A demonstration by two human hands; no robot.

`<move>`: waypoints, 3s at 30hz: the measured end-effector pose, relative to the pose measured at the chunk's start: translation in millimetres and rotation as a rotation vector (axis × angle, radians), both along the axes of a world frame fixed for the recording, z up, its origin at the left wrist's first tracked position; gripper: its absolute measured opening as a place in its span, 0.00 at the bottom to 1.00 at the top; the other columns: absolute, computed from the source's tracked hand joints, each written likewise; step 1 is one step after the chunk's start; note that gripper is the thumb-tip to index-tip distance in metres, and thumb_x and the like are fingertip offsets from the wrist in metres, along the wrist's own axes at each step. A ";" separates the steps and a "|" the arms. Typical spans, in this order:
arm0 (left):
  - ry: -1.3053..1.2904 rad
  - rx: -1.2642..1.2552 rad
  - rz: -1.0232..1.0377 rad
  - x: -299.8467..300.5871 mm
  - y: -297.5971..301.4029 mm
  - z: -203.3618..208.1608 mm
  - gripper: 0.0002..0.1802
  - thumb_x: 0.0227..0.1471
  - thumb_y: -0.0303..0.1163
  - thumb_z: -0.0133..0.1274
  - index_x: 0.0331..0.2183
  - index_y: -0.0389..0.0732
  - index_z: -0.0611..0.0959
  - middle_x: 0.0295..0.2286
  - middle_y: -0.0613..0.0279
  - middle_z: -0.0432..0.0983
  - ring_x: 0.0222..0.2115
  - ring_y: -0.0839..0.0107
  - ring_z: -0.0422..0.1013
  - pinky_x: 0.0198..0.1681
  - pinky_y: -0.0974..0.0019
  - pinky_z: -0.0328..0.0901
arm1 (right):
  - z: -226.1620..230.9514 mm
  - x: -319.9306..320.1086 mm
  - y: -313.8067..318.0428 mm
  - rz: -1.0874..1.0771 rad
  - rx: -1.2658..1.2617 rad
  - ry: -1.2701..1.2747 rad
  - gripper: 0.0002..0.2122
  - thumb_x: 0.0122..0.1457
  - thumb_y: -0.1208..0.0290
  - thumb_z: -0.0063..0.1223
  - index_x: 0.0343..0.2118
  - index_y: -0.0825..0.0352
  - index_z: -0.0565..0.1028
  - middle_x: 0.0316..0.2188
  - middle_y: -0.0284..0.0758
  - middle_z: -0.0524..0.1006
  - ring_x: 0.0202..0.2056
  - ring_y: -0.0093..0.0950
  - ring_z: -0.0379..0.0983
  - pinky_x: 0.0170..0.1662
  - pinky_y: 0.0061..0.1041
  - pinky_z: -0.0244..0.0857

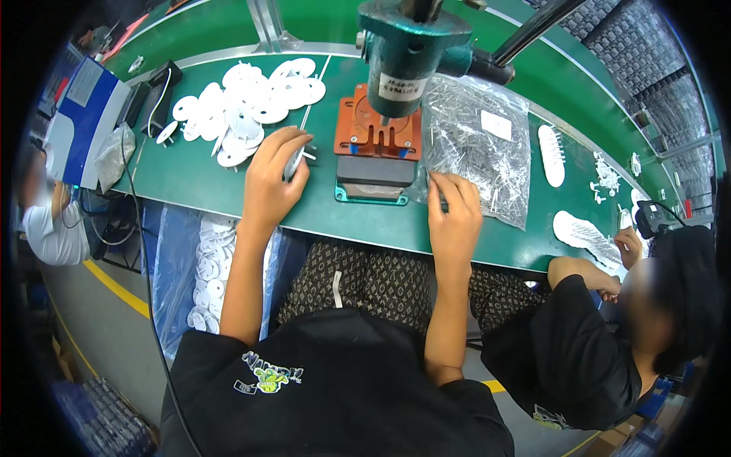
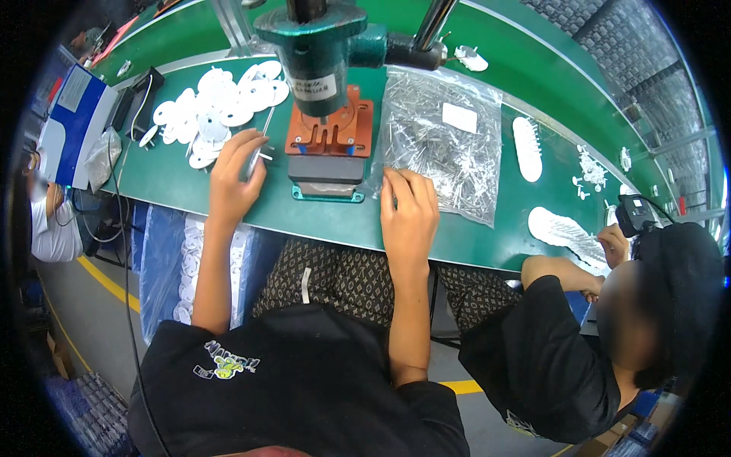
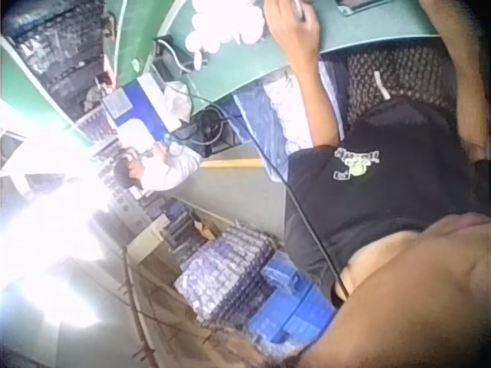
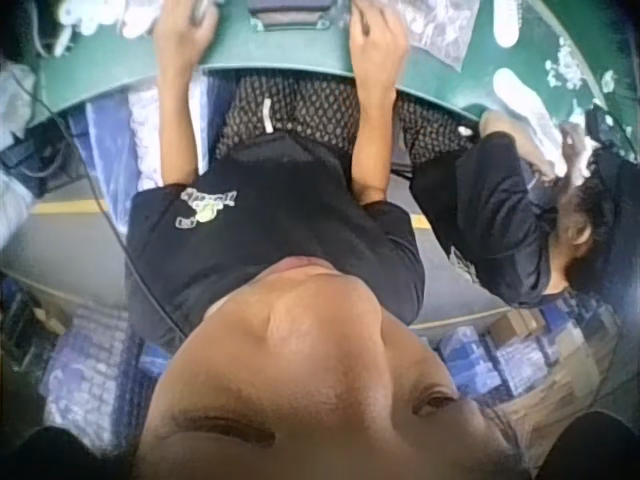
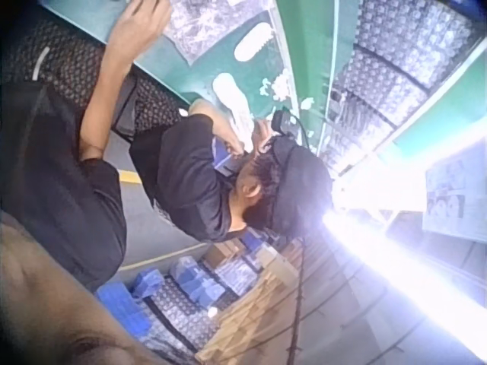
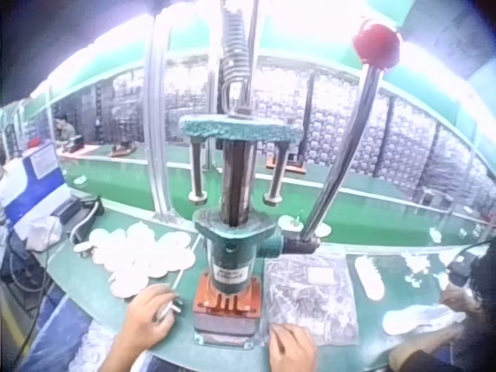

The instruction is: Manually assemble components on an electronics assembly line using a press machine.

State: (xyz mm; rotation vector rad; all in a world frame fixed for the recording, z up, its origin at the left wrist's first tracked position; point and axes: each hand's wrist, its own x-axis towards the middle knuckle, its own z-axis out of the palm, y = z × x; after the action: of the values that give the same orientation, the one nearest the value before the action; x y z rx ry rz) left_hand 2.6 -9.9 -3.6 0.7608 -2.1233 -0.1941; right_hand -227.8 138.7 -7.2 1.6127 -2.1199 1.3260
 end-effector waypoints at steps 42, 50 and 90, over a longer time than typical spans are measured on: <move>-0.048 0.237 -0.248 16.9 27.7 -0.9 0.24 0.34 0.23 0.67 0.40 0.43 0.84 0.46 0.61 0.76 0.51 0.56 0.67 0.54 0.56 0.64 | -6.5 93.8 -16.3 0.344 0.071 -0.657 0.05 0.59 0.80 0.58 0.36 0.74 0.80 0.30 0.34 0.81 0.29 0.19 0.76 0.34 0.19 0.70; -0.079 0.148 -0.274 18.9 26.9 -4.3 0.22 0.36 0.23 0.67 0.39 0.44 0.84 0.46 0.63 0.76 0.51 0.57 0.69 0.50 0.59 0.69 | -7.0 101.7 -19.0 0.333 0.039 -0.275 0.05 0.57 0.80 0.57 0.36 0.72 0.78 0.30 0.42 0.78 0.32 0.39 0.76 0.36 0.33 0.71; 0.071 -0.218 -0.359 -49.8 22.6 38.2 0.19 0.38 0.33 0.67 0.37 0.41 0.87 0.35 0.60 0.79 0.40 0.58 0.74 0.48 0.52 0.69 | -18.5 37.2 18.8 0.166 -0.051 -0.328 0.22 0.51 0.78 0.61 0.51 0.68 0.74 0.20 0.30 0.73 0.24 0.28 0.69 0.31 0.29 0.65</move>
State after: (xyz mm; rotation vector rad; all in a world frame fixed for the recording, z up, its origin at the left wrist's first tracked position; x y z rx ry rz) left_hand -47.2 12.7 34.6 0.2393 -2.1560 -0.1735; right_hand -190.5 157.5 -25.7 1.6790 -2.1384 1.7918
